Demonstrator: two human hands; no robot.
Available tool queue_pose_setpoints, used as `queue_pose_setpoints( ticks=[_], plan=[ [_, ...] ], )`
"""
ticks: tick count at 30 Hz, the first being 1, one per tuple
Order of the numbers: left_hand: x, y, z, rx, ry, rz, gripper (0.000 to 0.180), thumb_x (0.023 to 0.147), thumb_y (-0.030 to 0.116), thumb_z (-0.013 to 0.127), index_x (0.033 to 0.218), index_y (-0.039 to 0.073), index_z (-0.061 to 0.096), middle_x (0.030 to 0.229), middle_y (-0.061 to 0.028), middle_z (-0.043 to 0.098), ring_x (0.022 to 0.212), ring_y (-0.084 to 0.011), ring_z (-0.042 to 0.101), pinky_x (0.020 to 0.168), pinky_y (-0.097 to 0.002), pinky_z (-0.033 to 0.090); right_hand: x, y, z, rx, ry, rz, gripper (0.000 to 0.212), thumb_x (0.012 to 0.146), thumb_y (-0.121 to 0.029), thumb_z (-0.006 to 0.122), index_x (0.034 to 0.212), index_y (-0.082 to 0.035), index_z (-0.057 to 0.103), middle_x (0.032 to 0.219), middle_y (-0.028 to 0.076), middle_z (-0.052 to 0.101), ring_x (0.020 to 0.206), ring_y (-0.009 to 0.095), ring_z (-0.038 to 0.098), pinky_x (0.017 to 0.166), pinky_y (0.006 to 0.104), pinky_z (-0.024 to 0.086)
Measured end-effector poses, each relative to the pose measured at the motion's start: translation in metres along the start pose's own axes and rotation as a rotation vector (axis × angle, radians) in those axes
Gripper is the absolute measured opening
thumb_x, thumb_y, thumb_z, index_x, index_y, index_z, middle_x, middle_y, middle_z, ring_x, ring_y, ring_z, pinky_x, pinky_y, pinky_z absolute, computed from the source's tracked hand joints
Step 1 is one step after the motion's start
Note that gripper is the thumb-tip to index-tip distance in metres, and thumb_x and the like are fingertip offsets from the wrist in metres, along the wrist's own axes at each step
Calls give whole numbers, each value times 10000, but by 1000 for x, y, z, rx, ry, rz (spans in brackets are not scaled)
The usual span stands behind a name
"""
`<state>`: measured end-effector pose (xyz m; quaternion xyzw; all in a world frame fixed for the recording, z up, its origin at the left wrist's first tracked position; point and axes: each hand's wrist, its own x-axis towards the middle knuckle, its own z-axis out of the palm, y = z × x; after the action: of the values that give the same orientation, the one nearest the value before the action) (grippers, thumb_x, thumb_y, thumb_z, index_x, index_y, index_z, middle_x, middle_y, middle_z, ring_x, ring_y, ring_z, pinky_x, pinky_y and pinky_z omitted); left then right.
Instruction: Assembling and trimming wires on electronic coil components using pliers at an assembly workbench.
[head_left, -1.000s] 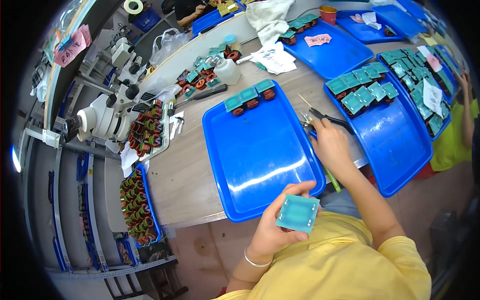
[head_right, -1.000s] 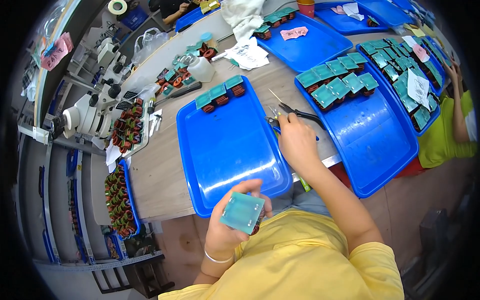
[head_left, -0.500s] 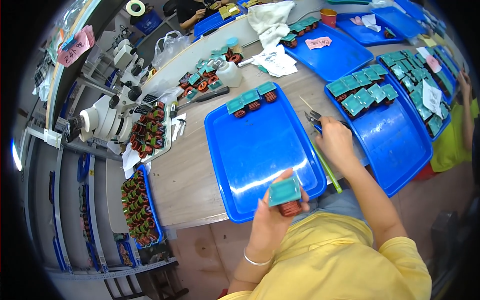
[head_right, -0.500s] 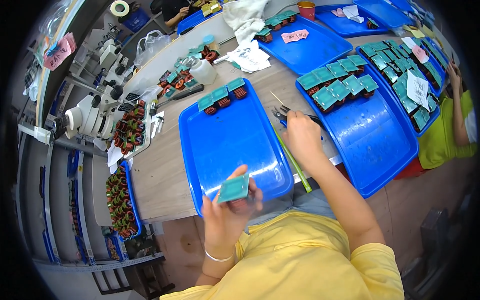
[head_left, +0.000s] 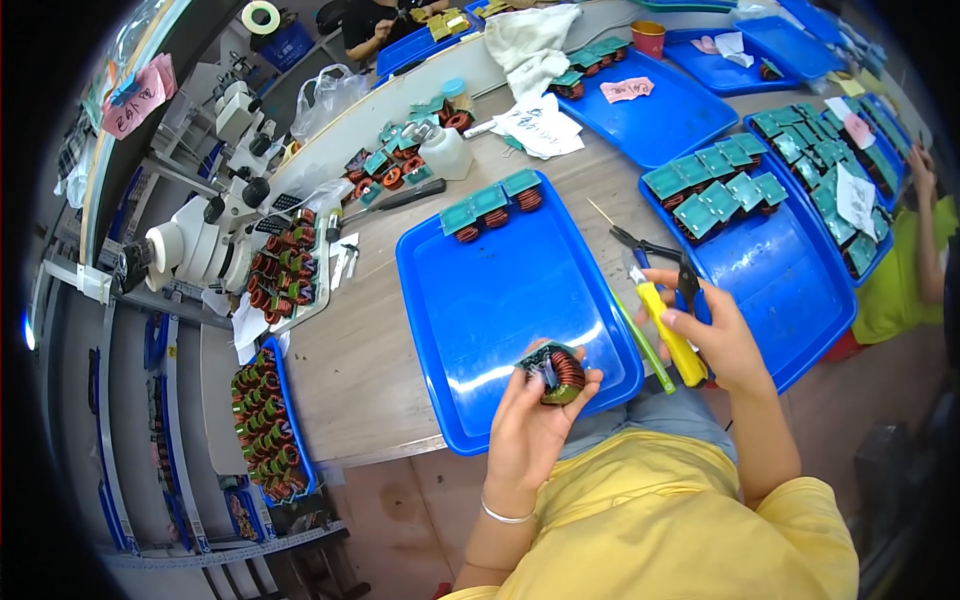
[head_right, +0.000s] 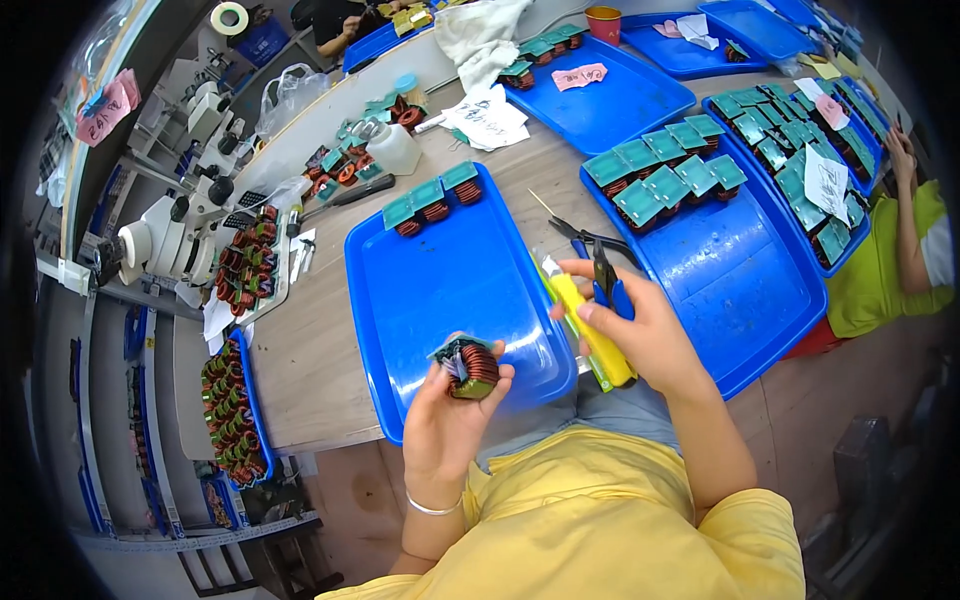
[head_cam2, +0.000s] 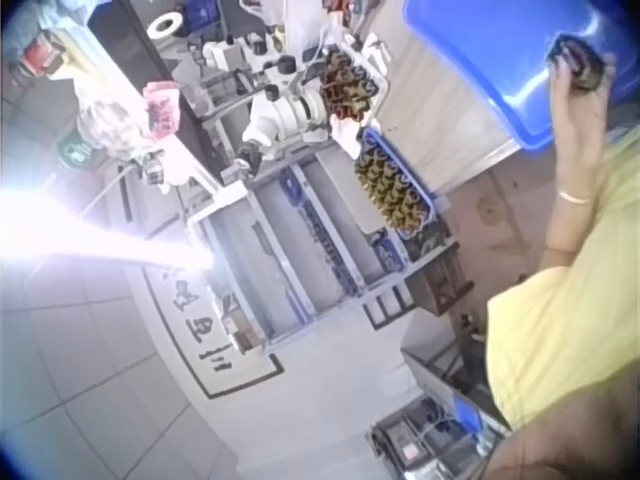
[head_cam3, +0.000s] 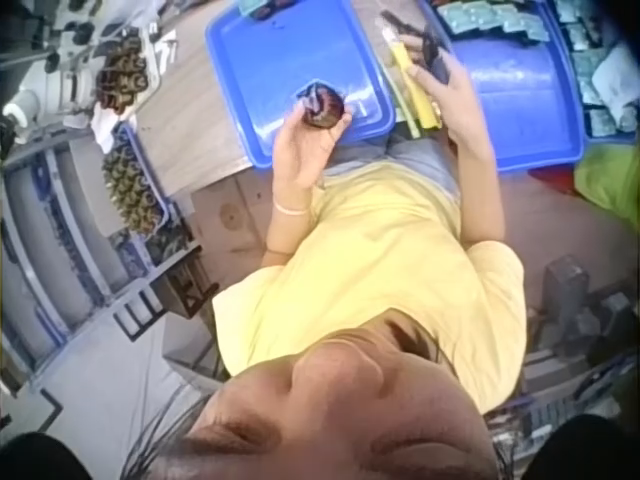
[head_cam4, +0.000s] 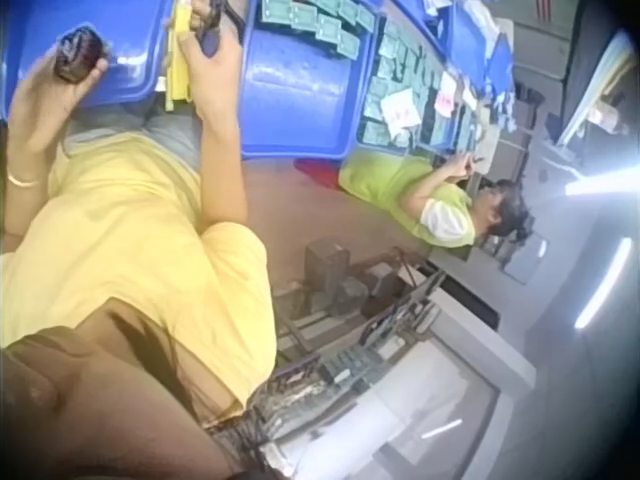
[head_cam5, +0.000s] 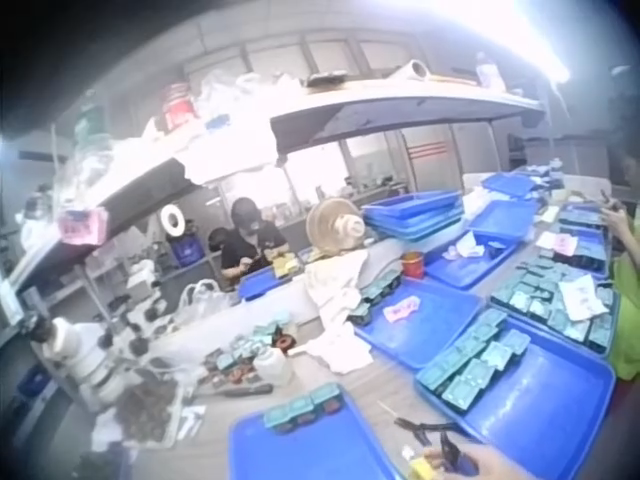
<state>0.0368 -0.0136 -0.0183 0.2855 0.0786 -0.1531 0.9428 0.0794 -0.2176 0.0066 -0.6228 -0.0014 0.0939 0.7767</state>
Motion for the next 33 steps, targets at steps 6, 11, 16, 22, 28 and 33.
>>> queue_pose_setpoints(
  ticks=[6, 11, 16, 22, 28, 33],
  plan=[
    [-11, -3, 35, 663, 72, 359, 532, 825, 30, 540, 1291, 70, 287, 1191, -245, 483, 986, -273, 572, 848, -338, 461, -25, -17, 0, -26, -135, 37, 452, 719, -23, 596, 1157, 30, 496, 819, 108, 594, 662, 137, 568, 564, 240, 460],
    [-15, -4, 41, 936, 109, 581, 594, 718, -108, 589, 1230, 50, 334, 1185, -247, 492, 984, -232, 571, 808, -295, 475, -42, -25, 3, -195, -230, -129, 382, 668, -29, 696, 1027, 27, 579, 930, 129, 625, 842, 174, 606, 748, 281, 473],
    [-13, 0, 41, 1162, 35, 737, 571, 656, -112, 647, 1140, 54, 395, 1168, -257, 500, 1036, -234, 541, 803, -287, 475, -48, -35, 8, -219, -386, -204, 377, 626, 16, 614, 1002, 29, 630, 932, 154, 652, 836, 206, 642, 779, 266, 476],
    [-16, 3, 43, 1258, 5, 828, 585, 621, -103, 689, 1114, 57, 417, 1164, -266, 500, 1070, -264, 526, 805, -289, 471, -48, -35, 3, -231, -473, -206, 428, 720, 3, 559, 1148, -11, 537, 1130, 109, 587, 1016, 213, 582, 892, 312, 439],
    [-16, 4, 47, 1329, -28, 887, 585, 623, -79, 703, 1125, 41, 427, 1150, -267, 512, 1070, -279, 529, 820, -298, 456, -50, -36, 9, -173, -372, -191, 424, 624, -11, 603, 1046, 34, 593, 983, 151, 640, 867, 192, 633, 799, 255, 467],
    [-21, 3, 55, 1159, 32, 681, 555, 658, -74, 657, 1161, -6, 432, 1130, -261, 530, 1046, -267, 544, 826, -297, 451, -49, -41, 6, -234, -452, -148, 437, 621, -27, 607, 1055, 24, 606, 949, 163, 644, 827, 194, 642, 758, 250, 475]
  ],
)
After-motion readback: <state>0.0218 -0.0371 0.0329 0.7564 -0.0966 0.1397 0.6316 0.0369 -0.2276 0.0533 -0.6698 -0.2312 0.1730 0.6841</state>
